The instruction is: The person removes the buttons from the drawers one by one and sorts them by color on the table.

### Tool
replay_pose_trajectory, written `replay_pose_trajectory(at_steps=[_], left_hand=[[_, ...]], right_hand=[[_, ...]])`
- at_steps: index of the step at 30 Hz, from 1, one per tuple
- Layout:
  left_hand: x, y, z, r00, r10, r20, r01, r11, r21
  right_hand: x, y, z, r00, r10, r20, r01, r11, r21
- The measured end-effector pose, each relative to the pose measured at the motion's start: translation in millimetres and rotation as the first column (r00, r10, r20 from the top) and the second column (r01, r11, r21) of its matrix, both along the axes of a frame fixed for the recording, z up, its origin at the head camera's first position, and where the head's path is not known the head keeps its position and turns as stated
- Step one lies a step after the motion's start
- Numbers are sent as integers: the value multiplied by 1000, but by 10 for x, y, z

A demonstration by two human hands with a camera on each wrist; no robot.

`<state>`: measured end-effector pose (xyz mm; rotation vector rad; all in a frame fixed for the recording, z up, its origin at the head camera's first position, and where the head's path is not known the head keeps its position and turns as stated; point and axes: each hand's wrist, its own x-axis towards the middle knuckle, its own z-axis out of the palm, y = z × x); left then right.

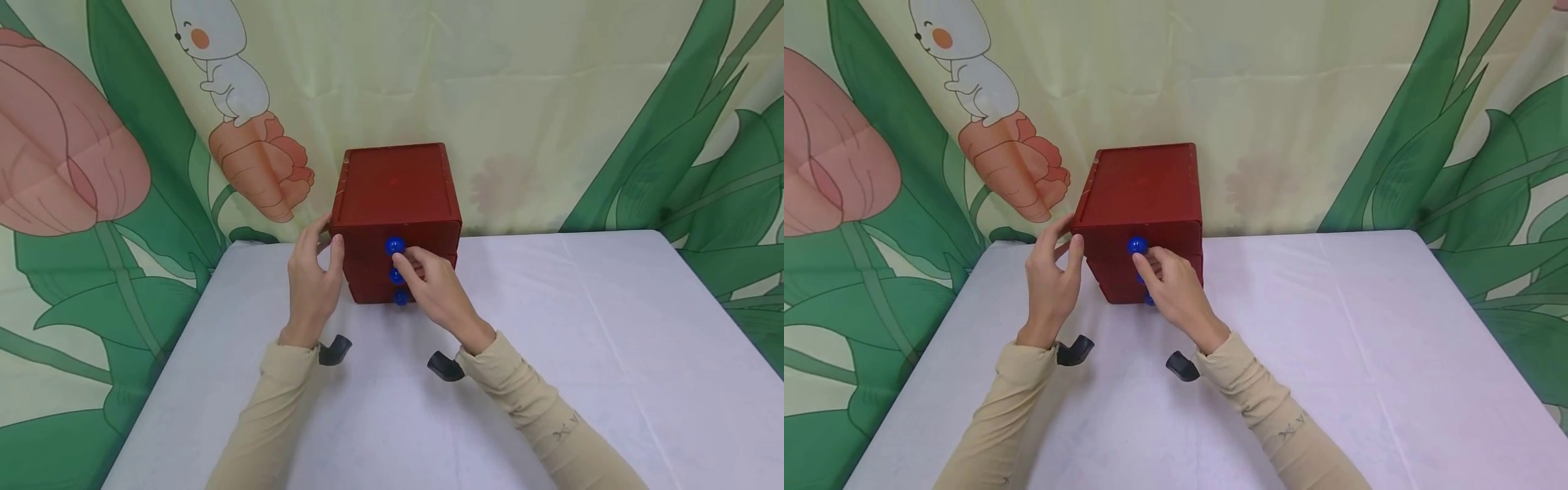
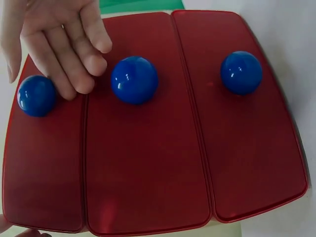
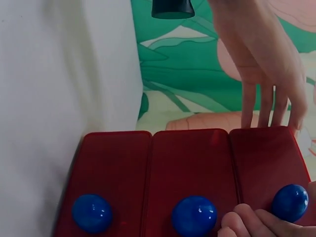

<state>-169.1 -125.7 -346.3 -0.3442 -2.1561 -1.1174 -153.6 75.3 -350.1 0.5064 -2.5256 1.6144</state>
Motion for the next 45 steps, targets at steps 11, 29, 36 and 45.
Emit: replay_pose_trajectory(at_steps=[11, 29, 36, 45], left_hand=[[-77, -10, 15, 1000, -21, 21, 20, 997, 74], [-184, -58, 45, 999, -19, 51, 12, 991, 137], [-190, -67, 65, 997, -39, 67, 28, 989, 148], [-174, -69, 111, 995, -26, 98, 13, 991, 134]], right_hand=[[-85, -7, 54, 999, -42, 4, 42, 999, -28], [-200, 8, 88, 996, -39, 84, 48, 994, -103], [-231, 18, 65, 997, -16, 79, 28, 988, -154], [-214, 16, 82, 994, -11, 113, 31, 983, -182]])
